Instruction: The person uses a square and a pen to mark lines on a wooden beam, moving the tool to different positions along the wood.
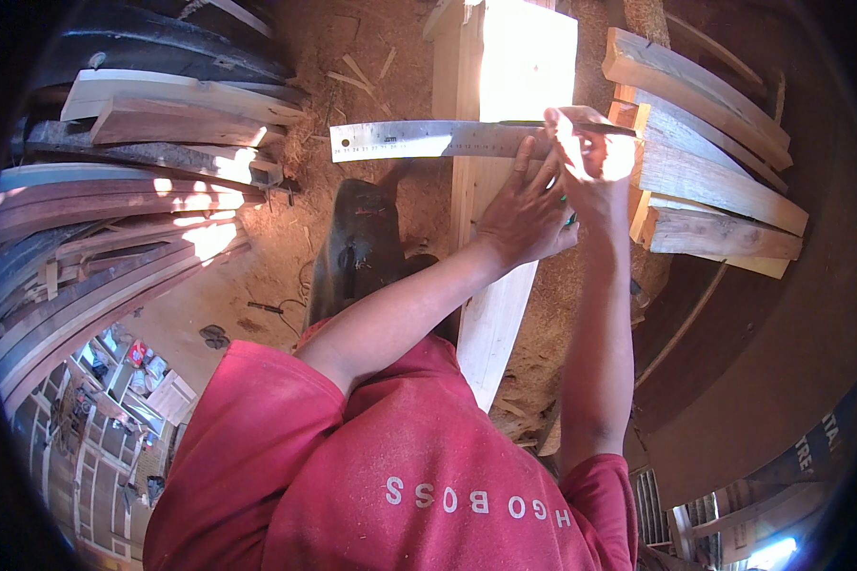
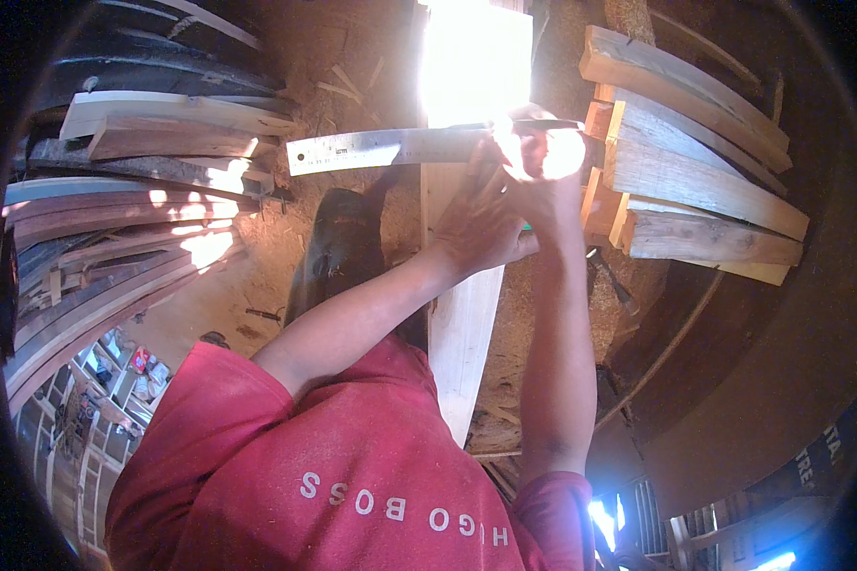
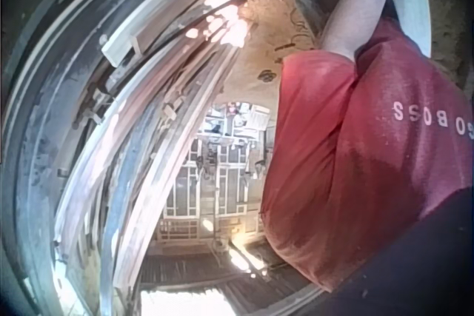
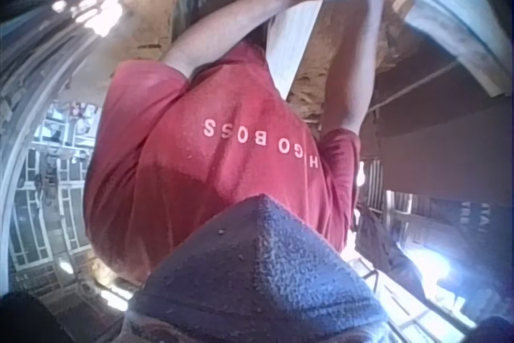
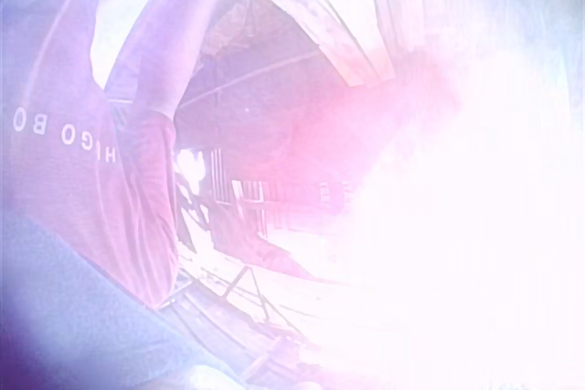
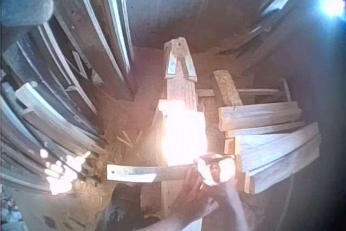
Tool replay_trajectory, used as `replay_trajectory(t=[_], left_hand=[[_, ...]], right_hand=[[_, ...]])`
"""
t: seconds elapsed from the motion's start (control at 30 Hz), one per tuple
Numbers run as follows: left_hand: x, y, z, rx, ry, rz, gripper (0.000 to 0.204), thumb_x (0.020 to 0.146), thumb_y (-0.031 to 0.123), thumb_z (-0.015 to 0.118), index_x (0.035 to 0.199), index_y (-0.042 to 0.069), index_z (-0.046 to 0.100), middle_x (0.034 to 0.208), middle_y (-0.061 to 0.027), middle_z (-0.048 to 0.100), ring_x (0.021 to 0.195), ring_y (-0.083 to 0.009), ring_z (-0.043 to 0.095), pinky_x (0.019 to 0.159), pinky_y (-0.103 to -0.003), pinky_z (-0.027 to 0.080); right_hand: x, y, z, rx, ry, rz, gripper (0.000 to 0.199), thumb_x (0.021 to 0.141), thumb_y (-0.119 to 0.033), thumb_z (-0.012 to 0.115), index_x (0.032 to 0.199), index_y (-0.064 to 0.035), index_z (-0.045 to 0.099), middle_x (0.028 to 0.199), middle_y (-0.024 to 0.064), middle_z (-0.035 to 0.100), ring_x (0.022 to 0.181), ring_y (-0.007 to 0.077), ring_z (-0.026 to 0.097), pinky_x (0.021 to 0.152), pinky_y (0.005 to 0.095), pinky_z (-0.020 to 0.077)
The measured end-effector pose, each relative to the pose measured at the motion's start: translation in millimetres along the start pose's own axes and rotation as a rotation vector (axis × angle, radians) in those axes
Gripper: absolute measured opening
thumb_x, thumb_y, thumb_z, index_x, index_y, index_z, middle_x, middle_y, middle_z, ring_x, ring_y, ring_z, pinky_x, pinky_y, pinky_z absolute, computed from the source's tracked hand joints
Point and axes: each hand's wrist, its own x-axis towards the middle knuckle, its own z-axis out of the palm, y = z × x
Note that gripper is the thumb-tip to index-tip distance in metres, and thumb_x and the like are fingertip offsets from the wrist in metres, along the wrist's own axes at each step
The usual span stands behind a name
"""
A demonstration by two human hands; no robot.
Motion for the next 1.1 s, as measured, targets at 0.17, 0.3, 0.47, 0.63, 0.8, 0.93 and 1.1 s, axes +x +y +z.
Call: replay_trajectory(t=[0.17,0.3,0.47,0.63,0.8,0.93,1.1], left_hand=[[1,1,-1,0.135,0.01,0.063,0.066,0.095,0.054,0.057,0.146,0.012,0.054,0.159,-0.0165,0.038,0.155,-0.0386,0.023,0.123,-0.068,0.014],[2,2,-4,-0.004,0.033,0.006,0.07,0.092,0.053,0.061,0.147,0.012,0.052,0.157,-0.0151,0.042,0.155,-0.0378,0.023,0.124,-0.066,0.013],[2,3,-4,-0.055,0.048,-0.012,0.072,0.091,0.051,0.062,0.149,0.011,0.05,0.156,-0.0154,0.043,0.154,-0.0382,0.023,0.125,-0.066,0.012],[2,1,1,0.107,0.003,0.022,0.069,0.09,0.051,0.062,0.147,0.013,0.052,0.158,-0.0146,0.041,0.154,-0.0369,0.024,0.124,-0.067,0.012],[1,1,2,0.046,0.001,0.023,0.068,0.082,0.047,0.073,0.14,0.015,0.056,0.152,-0.0123,0.043,0.151,-0.0358,0.031,0.124,-0.068,0.014],[7,2,-5,0.006,0.057,0.018,0.071,0.078,0.042,0.079,0.137,0.014,0.052,0.144,-0.012,0.046,0.147,-0.0357,0.036,0.121,-0.066,0.022],[36,-14,-10,-0.033,0.126,-0.007,0.058,0.078,0.037,0.076,0.129,0.014,0.062,0.148,-0.0122,0.045,0.149,-0.0371,0.032,0.123,-0.069,0.014]], right_hand=[[4,-11,-20,-0.105,0.033,0.06,0.018,0.098,-0.019,0.073,0.099,-0.0018,0.075,0.087,0.006,0.073,0.077,0.0118,0.066,0.07,0.0285,0.0514],[1,11,2,-0.03,0.012,-0.131,0.014,0.096,-0.012,0.072,0.107,-0.0029,0.074,0.09,0.0048,0.073,0.078,0.0099,0.062,0.073,0.0255,0.0503],[-2,21,11,-0.208,0.012,-0.095,0.016,0.094,-0.014,0.076,0.107,-0.0036,0.074,0.091,0.0057,0.073,0.078,0.0098,0.062,0.07,0.0262,0.0501],[7,-15,-24,-0.16,-0.053,0.112,0.013,0.095,-0.016,0.072,0.105,-0.0073,0.074,0.085,0.0055,0.071,0.075,0.0117,0.064,0.067,0.0296,0.0519],[8,-15,-28,0.169,0.123,0.051,0.018,0.097,-0.016,0.072,0.103,0.0006,0.072,0.086,0.0083,0.073,0.08,0.0134,0.068,0.071,0.027,0.0536],[17,-24,-33,0.305,0.188,0.045,0.018,0.095,-0.009,0.076,0.107,0.0024,0.071,0.094,0.0102,0.073,0.092,0.0171,0.072,0.083,0.029,0.0565],[23,-32,-32,0.289,0.311,0.029,0.016,0.093,-0.01,0.076,0.104,0.0009,0.074,0.09,0.0101,0.074,0.084,0.0143,0.069,0.078,0.0278,0.0552]])
